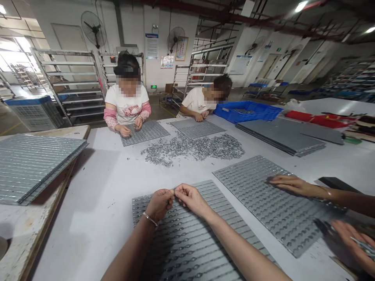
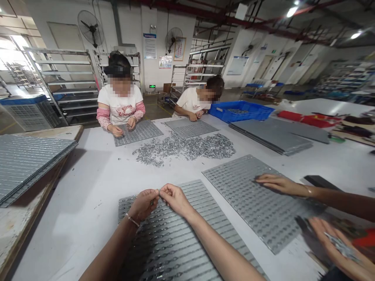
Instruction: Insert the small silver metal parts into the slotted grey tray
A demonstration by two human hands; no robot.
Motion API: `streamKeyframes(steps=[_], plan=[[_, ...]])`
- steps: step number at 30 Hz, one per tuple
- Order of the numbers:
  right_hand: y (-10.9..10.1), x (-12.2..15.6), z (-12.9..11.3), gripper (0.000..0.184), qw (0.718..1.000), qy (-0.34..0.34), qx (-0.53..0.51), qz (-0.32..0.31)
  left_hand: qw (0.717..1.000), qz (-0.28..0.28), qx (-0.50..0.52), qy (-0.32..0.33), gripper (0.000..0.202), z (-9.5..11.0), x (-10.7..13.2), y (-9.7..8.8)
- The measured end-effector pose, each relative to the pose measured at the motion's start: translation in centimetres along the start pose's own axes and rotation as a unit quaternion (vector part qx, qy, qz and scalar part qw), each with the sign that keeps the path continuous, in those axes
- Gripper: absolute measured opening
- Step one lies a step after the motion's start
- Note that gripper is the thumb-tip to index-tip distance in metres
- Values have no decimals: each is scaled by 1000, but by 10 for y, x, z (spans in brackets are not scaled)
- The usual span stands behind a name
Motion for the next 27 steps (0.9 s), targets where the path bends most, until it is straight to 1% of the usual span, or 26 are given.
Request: streamKeyframes(steps=[3, 6, 10, 15, 18, 21, 22, 24, 27], plan=[[-7, -5, 12, 26, 995, 34, 90, 24, 999, 32, 19, 11, 24, 2, -3, -6], [-12, -10, 29, 15, 978, 71, 191, 40, 996, 65, 49, 29, 12, 8, -6, -13], [-10, -11, 40, 13, 965, 84, 244, 42, 994, 81, 67, 31, 15, 8, -9, -16], [-6, -14, 41, 15, 951, 100, 289, 52, 994, 78, 58, 40, 23, 6, -8, -14], [-8, -16, 36, 14, 948, 94, 297, 67, 996, 63, 40, 45, 35, 8, -7, -14], [-11, -11, 26, 10, 950, 72, 290, 90, 998, 41, 22, 48, 40, 10, -4, -10], [-11, -8, 21, 12, 955, 58, 275, 96, 998, 30, 17, 47, 41, 10, -2, -7], [-11, -2, 11, 22, 971, 15, 217, 94, 999, 2, 9, 42, 43, 10, 1, -1], [-8, 7, -2, 34, 990, -42, 118, 64, 999, -39, -5, 32, 46, 9, 7, 7]])
Point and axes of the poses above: each hand's wrist, its own x-axis away from the middle knuckle, its own y-axis out of the palm, z = x × y, the point moved 3 cm from there along -x, towards the middle knuckle, and after that the axes turned 7 degrees about -y, right-handed, at the moved point
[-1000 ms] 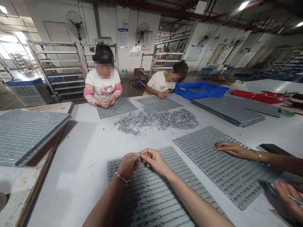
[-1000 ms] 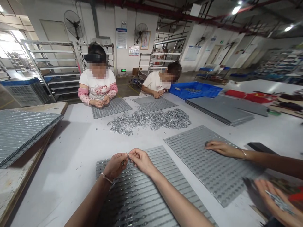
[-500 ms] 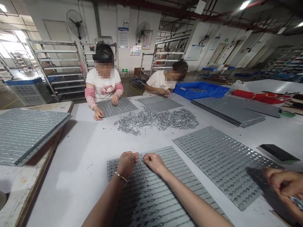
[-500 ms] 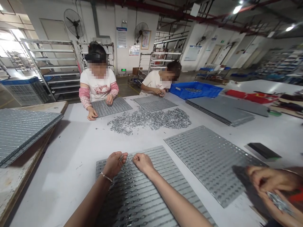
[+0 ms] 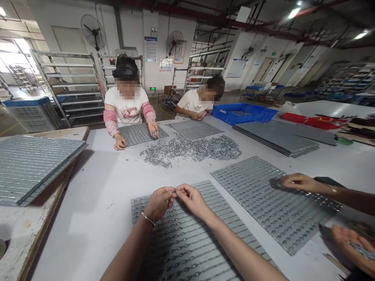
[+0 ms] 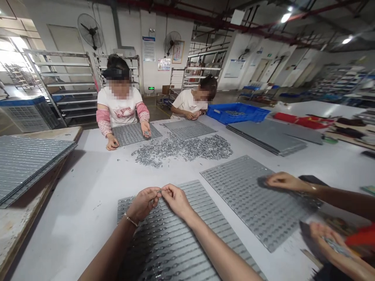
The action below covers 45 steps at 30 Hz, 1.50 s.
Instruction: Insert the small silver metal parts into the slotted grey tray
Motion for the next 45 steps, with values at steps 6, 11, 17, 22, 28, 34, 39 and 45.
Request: streamKeyframes(steps=[6, 11, 17, 22, 28, 34, 39, 45], plan=[[3, 7, -9, 37, 998, 11, -59, -8, 999, -22, -47, -2, 46, -4, 0, 0], [6, 8, -10, 39, 996, 12, -85, -22, 996, -41, -78, -27, 48, -8, -1, 1], [-3, 6, -13, 34, 999, -12, -40, -34, 994, -40, -96, -38, 46, -6, -1, 0], [-8, 8, -12, 30, 998, -29, -4, -63, 992, -33, -107, -60, 38, -9, 0, -1], [-2, -1, 22, 24, 993, 39, 102, -38, 998, 56, -35, -13, 14, -2, -7, -13], [12, 2, 39, 20, 978, 70, 189, -57, 991, 128, 20, 24, 15, 4, -14, -28], [15, 3, 36, 19, 971, 68, 221, -56, 992, 122, 8, 34, 41, 0, -14, -27], [15, 1, 30, 20, 972, 61, 225, -23, 996, 73, -32, 32, 45, 4, -7, -19]])
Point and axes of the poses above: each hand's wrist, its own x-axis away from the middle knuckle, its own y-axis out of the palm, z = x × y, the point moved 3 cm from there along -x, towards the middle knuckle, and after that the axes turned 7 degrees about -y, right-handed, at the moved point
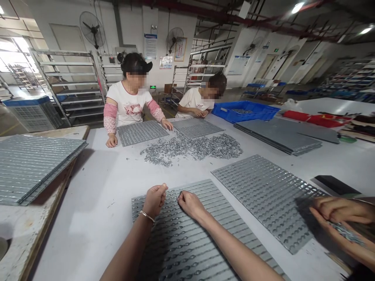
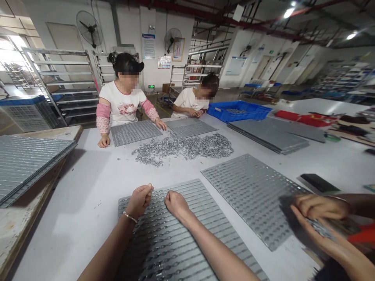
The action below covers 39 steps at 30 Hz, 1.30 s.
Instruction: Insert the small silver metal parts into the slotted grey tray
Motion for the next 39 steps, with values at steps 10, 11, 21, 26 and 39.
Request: streamKeyframes(steps=[10, 11, 21, 26, 39], plan=[[-20, 23, -24, 45, 953, -19, -302, 23, 992, -113, -36, -50, 36, -3, 11, 20], [-20, 24, -26, 46, 948, -19, -318, 17, 990, -119, -44, -54, 36, -5, 11, 20], [-21, 15, -8, 37, 987, -53, -145, 50, 996, -57, -8, -73, 13, -11, 2, 13], [-5, 14, 8, 27, 998, 1, -58, -5, 998, 25, 44, -43, 22, -8, -10, -2], [-7, 16, 2, 8, 997, 10, -70, 40, 999, -19, 2, -29, 24, -6, 2, 7]])
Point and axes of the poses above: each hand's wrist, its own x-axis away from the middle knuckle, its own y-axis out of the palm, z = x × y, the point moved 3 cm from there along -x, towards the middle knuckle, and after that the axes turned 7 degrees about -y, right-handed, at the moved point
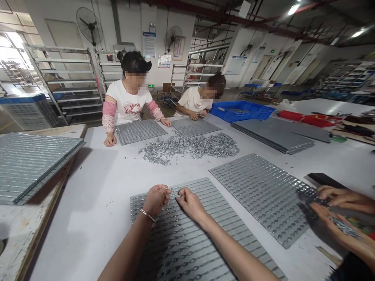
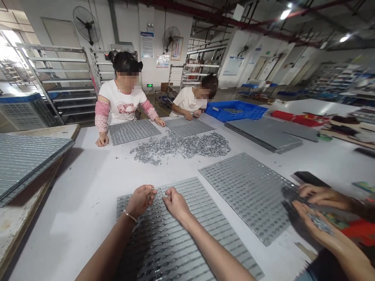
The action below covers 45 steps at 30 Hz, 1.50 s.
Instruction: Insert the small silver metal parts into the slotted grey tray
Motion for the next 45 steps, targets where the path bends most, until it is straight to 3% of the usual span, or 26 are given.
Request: streamKeyframes(steps=[4, 7, 10, 18, 25, 29, 31, 34, 36, 38, 42, 45], plan=[[-12, 9, -17, 32, 990, -47, -132, 4, 998, -47, -44, -4, 31, -2, 6, 10], [-15, 16, -27, 37, 981, -46, -186, -21, 995, -80, -62, -13, 34, -5, 10, 17], [-13, 16, -25, 37, 976, -26, -215, -39, 995, -77, -65, -11, 33, -7, 10, 18], [-4, 7, 5, 16, 994, 2, 5, -109, 1000, 13, 1, 15, 16, 1, 1, 4], [0, -1, 4, 12, 991, 9, 70, -118, 998, 10, 49, -24, 10, -1, 5, 10], [-6, 0, -3, 7, 993, 8, 82, -86, 995, -15, 88, -53, 26, 4, 12, 18], [-15, 3, -13, 5, 997, -24, 65, -30, 989, -35, 126, -75, 35, 6, 15, 21], [-28, 9, -33, 20, 987, -149, 41, 32, 980, -66, 164, -91, 43, 8, 20, 26], [-30, 13, -45, 19, 968, -246, 49, 7, 979, -85, 160, -95, 46, 8, 23, 29], [-28, 16, -50, 17, 950, -302, 71, -28, 977, -101, 155, -103, 48, 6, 26, 32], [-23, 15, -52, 14, 939, -317, 122, -51, 975, -117, 147, -120, 51, 3, 27, 34], [-19, 12, -53, 9, 928, -324, 172, -70, 984, -76, 122, -106, 48, 5, 24, 34]])
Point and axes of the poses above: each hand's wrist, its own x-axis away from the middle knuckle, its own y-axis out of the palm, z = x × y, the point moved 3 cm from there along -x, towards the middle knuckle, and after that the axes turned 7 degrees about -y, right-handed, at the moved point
